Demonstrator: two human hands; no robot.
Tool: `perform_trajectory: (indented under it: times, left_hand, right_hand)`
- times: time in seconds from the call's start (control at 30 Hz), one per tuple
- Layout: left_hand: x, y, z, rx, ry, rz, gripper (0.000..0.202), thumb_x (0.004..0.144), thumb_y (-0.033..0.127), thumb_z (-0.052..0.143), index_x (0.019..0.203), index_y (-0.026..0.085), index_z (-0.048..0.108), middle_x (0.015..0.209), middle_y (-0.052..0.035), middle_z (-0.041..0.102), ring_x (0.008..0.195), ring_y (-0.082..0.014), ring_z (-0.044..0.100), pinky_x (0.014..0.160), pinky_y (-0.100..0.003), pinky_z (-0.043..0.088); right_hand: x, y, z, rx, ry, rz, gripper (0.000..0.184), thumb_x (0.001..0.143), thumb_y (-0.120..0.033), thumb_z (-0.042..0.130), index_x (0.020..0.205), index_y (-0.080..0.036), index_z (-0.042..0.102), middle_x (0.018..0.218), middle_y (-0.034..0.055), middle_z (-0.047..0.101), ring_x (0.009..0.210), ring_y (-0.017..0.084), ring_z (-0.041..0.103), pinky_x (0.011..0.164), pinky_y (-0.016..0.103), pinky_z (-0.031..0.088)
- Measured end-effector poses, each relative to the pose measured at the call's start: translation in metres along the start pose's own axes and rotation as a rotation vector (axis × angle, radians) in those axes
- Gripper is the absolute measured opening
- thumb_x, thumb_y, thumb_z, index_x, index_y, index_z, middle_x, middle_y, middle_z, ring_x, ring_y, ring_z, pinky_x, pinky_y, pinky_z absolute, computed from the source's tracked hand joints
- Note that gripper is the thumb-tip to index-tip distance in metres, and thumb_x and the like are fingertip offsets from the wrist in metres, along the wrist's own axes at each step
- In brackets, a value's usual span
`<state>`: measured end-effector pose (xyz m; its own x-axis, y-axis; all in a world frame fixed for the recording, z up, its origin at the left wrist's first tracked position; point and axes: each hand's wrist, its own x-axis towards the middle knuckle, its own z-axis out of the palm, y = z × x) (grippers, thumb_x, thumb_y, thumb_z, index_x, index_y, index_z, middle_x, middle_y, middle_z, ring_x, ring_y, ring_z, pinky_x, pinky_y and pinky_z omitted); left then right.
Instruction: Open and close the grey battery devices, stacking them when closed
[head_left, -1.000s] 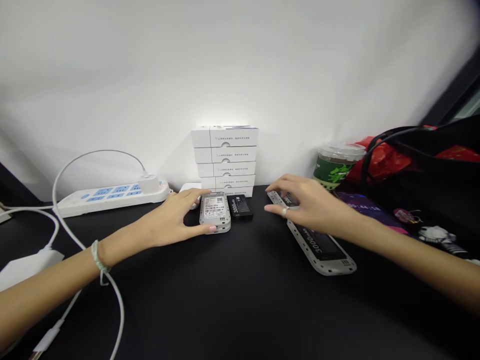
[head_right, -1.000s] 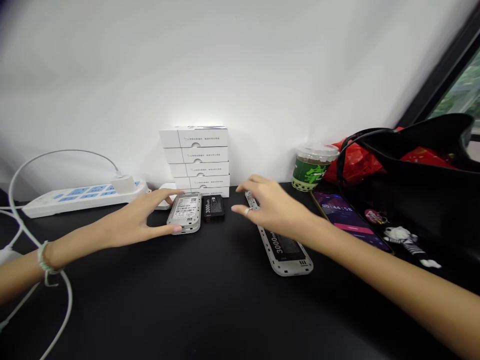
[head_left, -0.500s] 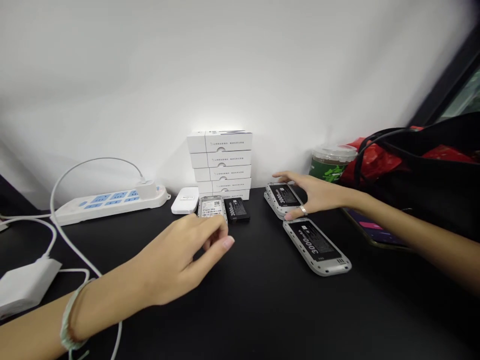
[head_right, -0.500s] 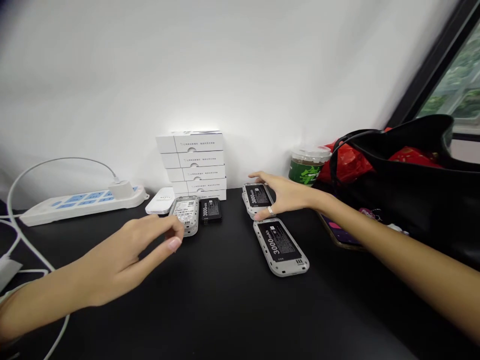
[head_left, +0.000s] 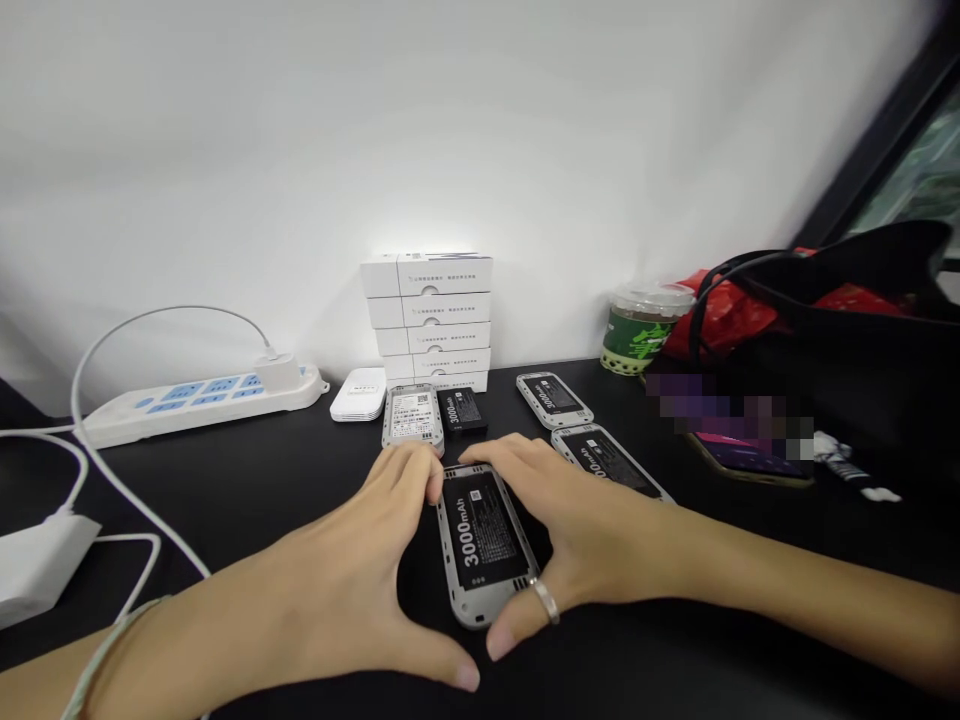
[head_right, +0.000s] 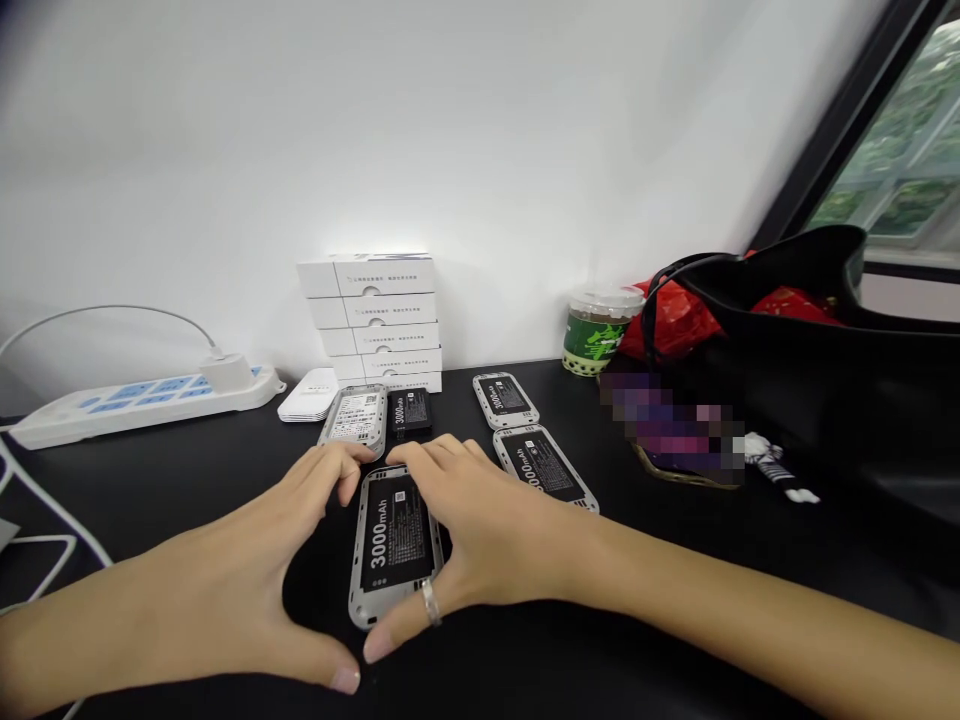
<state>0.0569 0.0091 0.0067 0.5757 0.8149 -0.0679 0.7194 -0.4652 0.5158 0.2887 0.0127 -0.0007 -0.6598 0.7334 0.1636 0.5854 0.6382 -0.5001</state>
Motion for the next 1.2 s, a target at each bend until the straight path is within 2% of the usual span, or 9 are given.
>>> perform_trajectory:
  times: [0.07, 0.13, 0.23, 0.37, 0.5, 0.73, 0.93, 1.07, 1.2]
  left_hand:
    - [-0.001, 0.002, 0.003, -0.019, -0.012, -0.012, 0.078, 0.054, 0.064, 0.085, 0.105, 0.026, 0.039, 0.123, -0.0075, 0.048, 0.097, -0.0285, 0.059, 0.073, -0.039, 0.058]
    - [-0.001, 0.003, 0.006, -0.034, -0.014, -0.031, 0.079, 0.055, 0.066, 0.083, 0.108, 0.026, 0.039, 0.123, -0.0087, 0.048, 0.099, -0.0297, 0.059, 0.076, -0.042, 0.059]
    - [-0.001, 0.005, 0.012, -0.069, 0.043, -0.03, 0.073, 0.059, 0.064, 0.081, 0.106, 0.026, 0.04, 0.118, -0.0078, 0.051, 0.097, -0.029, 0.06, 0.075, -0.042, 0.059]
    - [0.0, 0.007, 0.018, -0.14, 0.123, -0.054, 0.061, 0.06, 0.061, 0.079, 0.095, 0.027, 0.042, 0.124, -0.0058, 0.051, 0.101, -0.0307, 0.059, 0.072, -0.041, 0.057]
    - [0.001, 0.009, 0.016, -0.152, 0.068, -0.135, 0.06, 0.061, 0.057, 0.082, 0.094, 0.027, 0.04, 0.125, -0.0043, 0.051, 0.105, -0.0298, 0.056, 0.082, -0.044, 0.054]
    - [0.001, 0.006, 0.013, -0.152, -0.019, -0.093, 0.059, 0.069, 0.056, 0.076, 0.104, 0.026, 0.039, 0.123, -0.0069, 0.05, 0.11, -0.0304, 0.053, 0.091, -0.046, 0.051]
    - [0.006, 0.0, 0.014, -0.143, 0.099, -0.027, 0.061, 0.064, 0.053, 0.08, 0.098, 0.026, 0.038, 0.118, -0.0066, 0.053, 0.105, -0.0307, 0.056, 0.086, -0.045, 0.051]
    - [0.006, 0.001, 0.013, -0.15, 0.065, -0.065, 0.068, 0.06, 0.055, 0.083, 0.099, 0.026, 0.035, 0.119, -0.0071, 0.053, 0.105, -0.0306, 0.055, 0.085, -0.046, 0.05]
    - [0.007, 0.0, 0.014, -0.153, 0.064, -0.078, 0.071, 0.058, 0.054, 0.085, 0.1, 0.026, 0.036, 0.123, -0.0071, 0.051, 0.109, -0.0307, 0.053, 0.094, -0.05, 0.046]
  right_hand:
    - [0.002, 0.002, -0.007, 0.056, 0.12, 0.024, 0.07, 0.07, -0.051, 0.081, 0.127, -0.022, 0.051, 0.122, 0.0077, 0.061, 0.109, 0.026, 0.056, 0.095, 0.039, 0.045]
    - [0.005, 0.004, -0.014, 0.056, 0.256, 0.036, 0.039, 0.084, -0.04, 0.072, 0.115, -0.02, 0.058, 0.109, 0.0053, 0.065, 0.099, 0.021, 0.059, 0.089, 0.034, 0.046]
    - [0.011, 0.004, -0.016, 0.019, 0.269, 0.009, 0.006, 0.091, -0.021, 0.059, 0.093, -0.018, 0.064, 0.09, 0.0027, 0.065, 0.083, 0.016, 0.059, 0.08, 0.03, 0.046]
    - [0.013, 0.004, -0.003, 0.016, 0.181, 0.002, 0.013, 0.091, -0.013, 0.053, 0.094, -0.016, 0.066, 0.1, 0.0059, 0.06, 0.092, 0.017, 0.058, 0.083, 0.03, 0.046]
    - [0.013, 0.005, 0.008, 0.034, 0.121, 0.04, 0.015, 0.092, -0.012, 0.048, 0.099, -0.017, 0.06, 0.105, 0.0061, 0.055, 0.099, 0.018, 0.056, 0.089, 0.033, 0.046]
    - [0.015, -0.008, 0.008, 0.166, 0.046, 0.277, 0.018, 0.087, -0.033, 0.059, 0.086, -0.022, 0.046, 0.096, 0.0015, 0.049, 0.085, 0.017, 0.052, 0.078, 0.035, 0.045]
    - [-0.001, -0.03, 0.0, 0.174, 0.007, 0.28, 0.031, 0.082, -0.043, 0.068, 0.098, -0.023, 0.049, 0.103, 0.001, 0.052, 0.09, 0.019, 0.053, 0.082, 0.037, 0.047]
    - [0.001, -0.02, 0.007, 0.042, 0.018, 0.152, 0.024, 0.093, -0.032, 0.053, 0.111, -0.018, 0.05, 0.113, 0.0083, 0.048, 0.107, 0.024, 0.05, 0.095, 0.044, 0.044]
    - [0.01, -0.011, 0.015, 0.0, 0.045, 0.123, 0.02, 0.094, -0.03, 0.049, 0.109, -0.016, 0.05, 0.111, 0.0094, 0.048, 0.103, 0.024, 0.05, 0.093, 0.046, 0.045]
